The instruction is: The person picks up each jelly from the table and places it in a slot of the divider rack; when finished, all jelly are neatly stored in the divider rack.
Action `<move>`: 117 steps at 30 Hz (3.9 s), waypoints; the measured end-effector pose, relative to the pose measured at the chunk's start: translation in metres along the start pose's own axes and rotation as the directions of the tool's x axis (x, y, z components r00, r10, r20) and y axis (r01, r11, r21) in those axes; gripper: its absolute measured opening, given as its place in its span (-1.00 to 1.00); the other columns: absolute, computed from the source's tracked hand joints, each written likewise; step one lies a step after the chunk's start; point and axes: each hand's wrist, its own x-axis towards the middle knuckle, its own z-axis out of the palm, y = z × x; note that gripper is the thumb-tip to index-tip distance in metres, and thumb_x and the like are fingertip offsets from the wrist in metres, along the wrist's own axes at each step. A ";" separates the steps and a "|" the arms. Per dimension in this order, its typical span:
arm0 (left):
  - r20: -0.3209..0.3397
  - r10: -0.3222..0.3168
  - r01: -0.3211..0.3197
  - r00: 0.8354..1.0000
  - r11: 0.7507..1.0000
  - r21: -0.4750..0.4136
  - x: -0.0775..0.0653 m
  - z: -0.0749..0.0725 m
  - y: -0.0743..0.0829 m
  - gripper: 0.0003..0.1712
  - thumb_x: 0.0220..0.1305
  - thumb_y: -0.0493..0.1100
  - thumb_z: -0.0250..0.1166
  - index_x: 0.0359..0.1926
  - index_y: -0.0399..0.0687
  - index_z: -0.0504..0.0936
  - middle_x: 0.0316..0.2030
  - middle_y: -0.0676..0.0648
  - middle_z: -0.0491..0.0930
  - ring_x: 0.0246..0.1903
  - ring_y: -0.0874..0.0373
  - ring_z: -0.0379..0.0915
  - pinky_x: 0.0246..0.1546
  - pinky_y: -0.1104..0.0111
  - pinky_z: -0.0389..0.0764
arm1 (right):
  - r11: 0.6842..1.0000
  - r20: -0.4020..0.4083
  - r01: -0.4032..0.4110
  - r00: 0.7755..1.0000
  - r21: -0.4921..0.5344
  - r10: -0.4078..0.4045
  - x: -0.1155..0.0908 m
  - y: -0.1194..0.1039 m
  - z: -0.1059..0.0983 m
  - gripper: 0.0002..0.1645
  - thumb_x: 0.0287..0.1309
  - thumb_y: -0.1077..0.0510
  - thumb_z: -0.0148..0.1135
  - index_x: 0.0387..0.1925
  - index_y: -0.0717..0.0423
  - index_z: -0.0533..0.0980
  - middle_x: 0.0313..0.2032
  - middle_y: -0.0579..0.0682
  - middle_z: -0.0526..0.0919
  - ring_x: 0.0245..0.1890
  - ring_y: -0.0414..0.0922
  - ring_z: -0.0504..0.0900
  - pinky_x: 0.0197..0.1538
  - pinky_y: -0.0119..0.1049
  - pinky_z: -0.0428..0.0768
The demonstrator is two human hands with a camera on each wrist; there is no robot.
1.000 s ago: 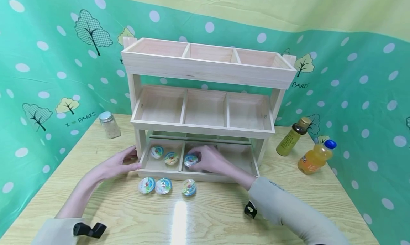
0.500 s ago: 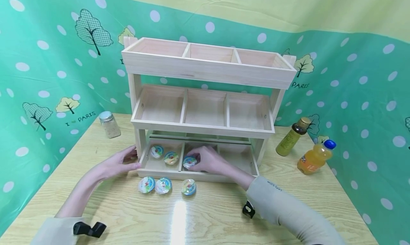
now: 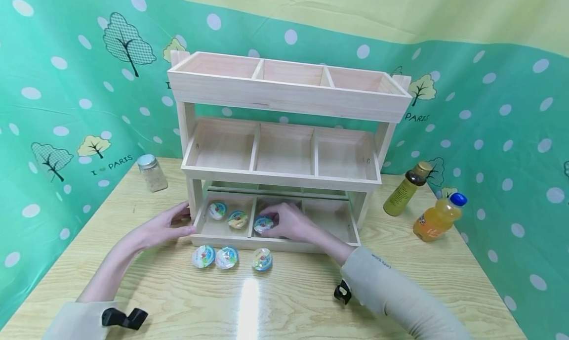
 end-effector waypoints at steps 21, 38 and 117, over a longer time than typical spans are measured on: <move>0.003 0.008 -0.008 1.000 1.000 -0.005 0.000 0.001 -0.001 0.05 0.42 -0.06 0.33 0.62 -0.34 -0.12 0.44 -0.55 0.24 0.42 -0.51 0.21 0.41 -0.31 0.33 | 0.999 -0.016 -0.013 1.000 0.035 0.014 -0.006 -0.003 -0.003 -0.36 0.04 -0.08 0.59 0.18 -0.05 0.66 -0.04 -0.10 0.79 -0.12 -0.19 0.69 -0.02 -0.24 0.72; -0.004 -0.030 0.030 1.000 1.000 0.010 -0.001 0.000 -0.002 0.04 0.43 -0.03 0.31 0.62 -0.33 -0.12 0.46 -0.55 0.21 0.45 -0.51 0.16 0.45 -0.32 0.26 | 0.952 -0.105 0.254 0.965 0.168 -0.239 -0.043 -0.014 -0.012 -0.37 0.07 0.02 0.57 0.21 -0.04 0.62 0.18 -0.02 0.65 0.05 0.00 0.71 0.15 0.08 0.72; 0.001 -0.033 0.033 0.999 0.999 0.005 0.001 0.001 -0.001 0.04 0.44 -0.02 0.31 0.62 -0.33 -0.12 0.47 -0.53 0.20 0.46 -0.50 0.15 0.46 -0.32 0.25 | 0.946 0.094 0.312 0.948 -0.088 -0.304 -0.063 -0.031 -0.040 -0.42 -0.02 0.06 0.62 0.11 -0.05 0.67 0.10 -0.18 0.73 0.18 -0.15 0.66 0.27 -0.11 0.67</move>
